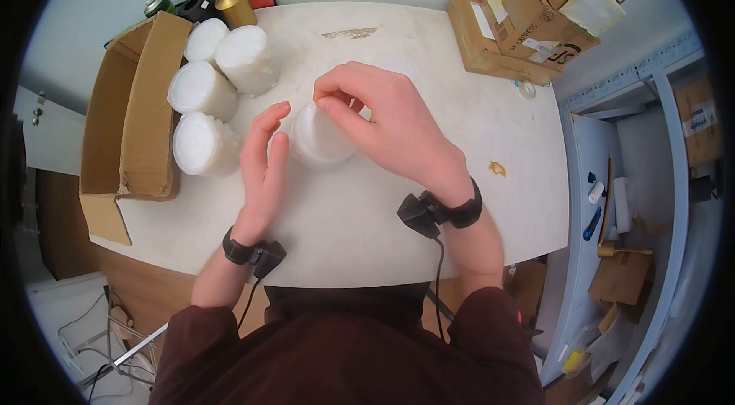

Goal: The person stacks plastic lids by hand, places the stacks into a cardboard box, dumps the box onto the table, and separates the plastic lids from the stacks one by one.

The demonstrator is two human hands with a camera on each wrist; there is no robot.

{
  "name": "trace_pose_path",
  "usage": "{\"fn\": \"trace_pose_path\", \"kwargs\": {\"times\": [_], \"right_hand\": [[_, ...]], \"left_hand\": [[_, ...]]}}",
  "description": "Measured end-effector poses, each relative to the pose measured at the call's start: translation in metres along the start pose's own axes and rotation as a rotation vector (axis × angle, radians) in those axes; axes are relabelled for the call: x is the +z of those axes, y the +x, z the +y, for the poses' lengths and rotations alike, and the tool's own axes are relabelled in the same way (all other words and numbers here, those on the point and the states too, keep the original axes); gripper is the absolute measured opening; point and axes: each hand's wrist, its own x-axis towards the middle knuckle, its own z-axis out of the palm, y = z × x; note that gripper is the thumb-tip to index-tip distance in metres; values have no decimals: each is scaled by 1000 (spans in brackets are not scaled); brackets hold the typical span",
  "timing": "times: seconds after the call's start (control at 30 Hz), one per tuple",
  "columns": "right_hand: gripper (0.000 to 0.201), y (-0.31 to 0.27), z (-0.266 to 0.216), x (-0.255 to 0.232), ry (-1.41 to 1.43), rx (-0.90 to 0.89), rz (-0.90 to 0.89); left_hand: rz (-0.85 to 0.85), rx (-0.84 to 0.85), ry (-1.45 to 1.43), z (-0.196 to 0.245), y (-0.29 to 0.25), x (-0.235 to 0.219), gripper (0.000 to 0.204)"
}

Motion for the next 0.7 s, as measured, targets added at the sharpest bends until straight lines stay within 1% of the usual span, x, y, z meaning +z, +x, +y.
{"fn": "trace_pose_path", "kwargs": {"times": [0.03, 0.07, 0.1, 0.13, 0.17, 0.23, 0.27, 0.33, 0.37, 0.43, 0.53, 0.6, 0.7], "right_hand": [[10, -1, -3, 0, 3, -7, -1], [10, -2, -7, 0, -3, -49, 27], [11, -4, -10, 1, -7, -90, 56], [11, -6, -13, 3, 2, -95, 55], [10, -8, -16, 6, 36, -117, 27], [10, -11, -24, 10, 79, -142, -5], [11, -12, -29, 11, 116, -133, -42], [12, -12, -32, 13, 154, -121, -81], [12, -12, -31, 13, 190, -124, -101], [12, -13, -30, 14, 228, -125, -122], [14, -16, -31, 18, 315, -91, -152], [14, -18, -36, 22, 551, 74, -77], [15, -18, -33, 20, 593, 94, -135]], "left_hand": [[10, 108, 67, -1, 0, -2, 44], [14, 110, 73, 1, -1, -3, 44], [-14, 229, 140, 5, -1, -3, 58], [-43, 346, 210, 7, -2, -3, 73], [-43, 342, 222, 9, -4, -3, 73], [-54, 343, 165, 11, -8, -2, 100], [-53, 338, 172, 11, -10, 0, 100], [-45, 291, -72, 10, -15, 4, 110], [-46, 287, -71, 10, -16, 5, 110], [-69, 346, -139, 12, -16, 6, 118], [-106, 316, -134, 13, -22, 3, 121], [-87, 324, -144, 13, -22, 4, 119], [-64, 345, -143, 14, -20, 3, 116]]}}
